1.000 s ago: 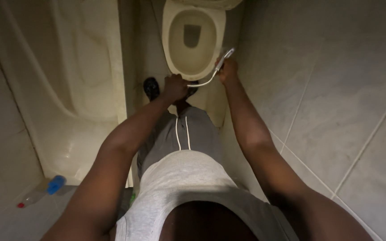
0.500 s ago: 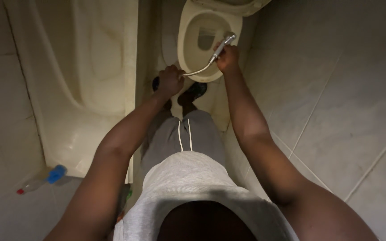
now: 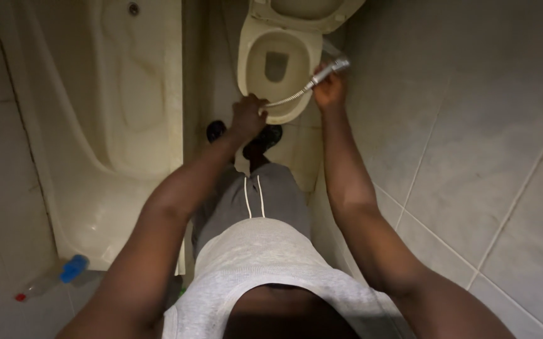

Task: The recorder uses a handheld bidet sprayer to spray water into a toilet bowl and then attempts to fix or adjust the sprayer hose and connection.

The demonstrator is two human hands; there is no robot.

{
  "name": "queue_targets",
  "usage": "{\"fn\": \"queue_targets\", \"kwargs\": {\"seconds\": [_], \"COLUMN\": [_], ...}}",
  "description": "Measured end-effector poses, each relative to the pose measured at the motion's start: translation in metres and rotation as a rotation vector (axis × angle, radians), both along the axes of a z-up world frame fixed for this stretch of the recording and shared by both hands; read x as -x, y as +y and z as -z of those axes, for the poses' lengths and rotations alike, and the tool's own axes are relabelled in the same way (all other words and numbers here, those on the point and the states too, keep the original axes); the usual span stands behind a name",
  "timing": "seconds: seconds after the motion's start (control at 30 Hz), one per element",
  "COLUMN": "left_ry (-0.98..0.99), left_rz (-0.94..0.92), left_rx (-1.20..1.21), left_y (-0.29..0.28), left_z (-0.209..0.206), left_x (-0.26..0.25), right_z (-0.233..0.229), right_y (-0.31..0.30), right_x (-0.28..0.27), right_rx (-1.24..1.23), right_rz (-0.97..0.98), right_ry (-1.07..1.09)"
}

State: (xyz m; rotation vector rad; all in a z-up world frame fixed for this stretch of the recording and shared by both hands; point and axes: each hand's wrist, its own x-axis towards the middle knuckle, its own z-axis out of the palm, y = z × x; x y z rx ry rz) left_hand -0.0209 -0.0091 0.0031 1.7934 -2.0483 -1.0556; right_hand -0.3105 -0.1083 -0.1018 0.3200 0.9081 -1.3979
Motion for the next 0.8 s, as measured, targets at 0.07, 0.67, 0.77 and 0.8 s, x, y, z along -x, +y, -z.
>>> {"fn": "queue_targets", "kwargs": {"seconds": [0.07, 0.67, 0.77, 0.8], "left_ry": [-0.047, 0.014, 0.034, 0.057], "left_rz": [0.003, 0.232, 0.222, 0.203], "left_rx": [-0.015, 0.013, 0.003, 0.037], "left_y": [-0.004, -0.025, -0.035, -0.039], "left_z": [-0.003, -0.027, -0.028, -0.025], "left_x": [-0.009, 0.041, 0.035, 0.032], "right_z": [0.024, -0.04, -0.06, -0.07], "right_y": [-0.007, 0.055, 0.041, 0.035], "right_x": [-0.004, 0.064, 0.056, 0.051], "right_rx": [0.041, 0.241, 0.289, 0.363], "right_rz": [-0.061, 0.234, 0.212, 0.175], "right_ry": [-0.083, -0.045, -0.02, -0.007]}}
